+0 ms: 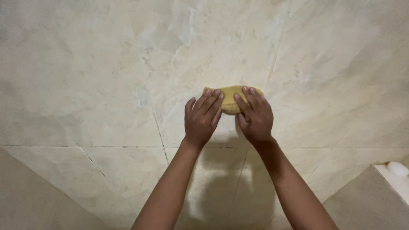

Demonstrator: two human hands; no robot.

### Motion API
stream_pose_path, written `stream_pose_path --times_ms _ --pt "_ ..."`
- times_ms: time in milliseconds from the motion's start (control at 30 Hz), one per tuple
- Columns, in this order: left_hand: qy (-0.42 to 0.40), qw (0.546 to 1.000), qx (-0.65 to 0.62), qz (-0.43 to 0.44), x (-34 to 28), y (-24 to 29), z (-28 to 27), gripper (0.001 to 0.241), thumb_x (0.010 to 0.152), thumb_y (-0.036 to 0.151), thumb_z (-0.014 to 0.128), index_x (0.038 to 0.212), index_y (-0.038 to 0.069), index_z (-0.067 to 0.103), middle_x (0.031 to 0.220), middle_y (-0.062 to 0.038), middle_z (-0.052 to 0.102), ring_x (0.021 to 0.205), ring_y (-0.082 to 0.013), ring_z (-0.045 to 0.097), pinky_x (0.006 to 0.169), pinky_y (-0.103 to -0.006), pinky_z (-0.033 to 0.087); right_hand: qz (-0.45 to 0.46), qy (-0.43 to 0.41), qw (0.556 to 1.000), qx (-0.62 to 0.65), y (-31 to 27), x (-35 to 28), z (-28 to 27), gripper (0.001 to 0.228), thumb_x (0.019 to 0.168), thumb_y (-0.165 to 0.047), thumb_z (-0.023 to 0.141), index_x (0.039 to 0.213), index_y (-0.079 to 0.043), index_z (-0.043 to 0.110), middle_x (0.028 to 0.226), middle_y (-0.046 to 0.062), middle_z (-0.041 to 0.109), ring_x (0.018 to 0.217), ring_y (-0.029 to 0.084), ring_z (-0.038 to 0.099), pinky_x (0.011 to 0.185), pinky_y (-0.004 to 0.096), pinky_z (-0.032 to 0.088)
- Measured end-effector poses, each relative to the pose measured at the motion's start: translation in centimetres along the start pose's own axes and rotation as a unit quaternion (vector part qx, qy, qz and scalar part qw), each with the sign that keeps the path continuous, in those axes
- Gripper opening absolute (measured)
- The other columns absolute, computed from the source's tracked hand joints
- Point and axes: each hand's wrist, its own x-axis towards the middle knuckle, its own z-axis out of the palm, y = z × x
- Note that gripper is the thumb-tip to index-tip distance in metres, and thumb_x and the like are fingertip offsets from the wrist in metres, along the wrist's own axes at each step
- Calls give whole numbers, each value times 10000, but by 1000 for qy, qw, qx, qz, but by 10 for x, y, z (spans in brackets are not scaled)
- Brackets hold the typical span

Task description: The person scrubs a tiled bathroom wall with a yellow sponge. They repeatedly rub the sponge against the wall surface in a vertical motion, covering a large area of the wall.

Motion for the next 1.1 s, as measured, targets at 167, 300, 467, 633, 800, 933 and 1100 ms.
stream_pose_path --times_ms 167,300,467,633,800,933,1100 --pt "-29 999 21 23 -41 -2 7 460 952 205 745 1403 193 651 1463 44 624 1406 -153 531 1104 -466 380 9 -18 1000 10 -4 -44 8 536 804 -19 712 1329 -126 693 1448 135 619 1377 335 572 1111 487 475" --pt "-73 995 44 56 -67 2 1 509 915 207 751 1408 162 633 1465 -1 616 1402 -178 528 1086 -478 396 8 -46 999 25 -15 -70 4 534 803 5 694 1319 -133 701 1425 122 642 1360 306 587 1118 472 482" --pt "-169 980 63 83 -99 10 -12 618 842 217 752 1421 91 577 1467 -75 586 1387 -244 508 1054 -512 409 27 -128 990 51 -30 -88 -20 570 778 12 690 1326 -145 689 1411 121 646 1337 313 597 1096 440 496" --pt "-202 968 103 104 -81 0 -29 618 879 221 745 1450 80 555 1496 -85 536 1418 -274 469 1088 -526 401 7 -192 980 48 -36 -60 -37 605 783 -24 731 1367 -162 655 1409 136 606 1317 354 566 1074 447 488" --pt "-103 988 99 57 -6 -8 -68 591 907 217 741 1464 150 556 1562 -44 505 1482 -238 425 1158 -538 357 -22 -133 991 12 -42 13 -45 679 803 -54 757 1450 -184 598 1497 129 531 1386 357 503 1122 465 463" --pt "-75 990 114 25 20 -22 -89 615 904 199 740 1488 178 550 1587 -17 488 1504 -212 401 1172 -531 346 -26 -112 993 6 -59 53 -39 684 848 -61 761 1491 -211 578 1545 120 507 1420 356 482 1118 452 472" --pt "-63 995 61 -48 3 -50 -90 603 833 108 769 1416 164 623 1520 -9 565 1478 -212 439 1110 -493 398 2 -147 989 29 -75 45 8 699 859 -53 755 1508 -221 556 1570 104 484 1443 336 467 1036 417 514"
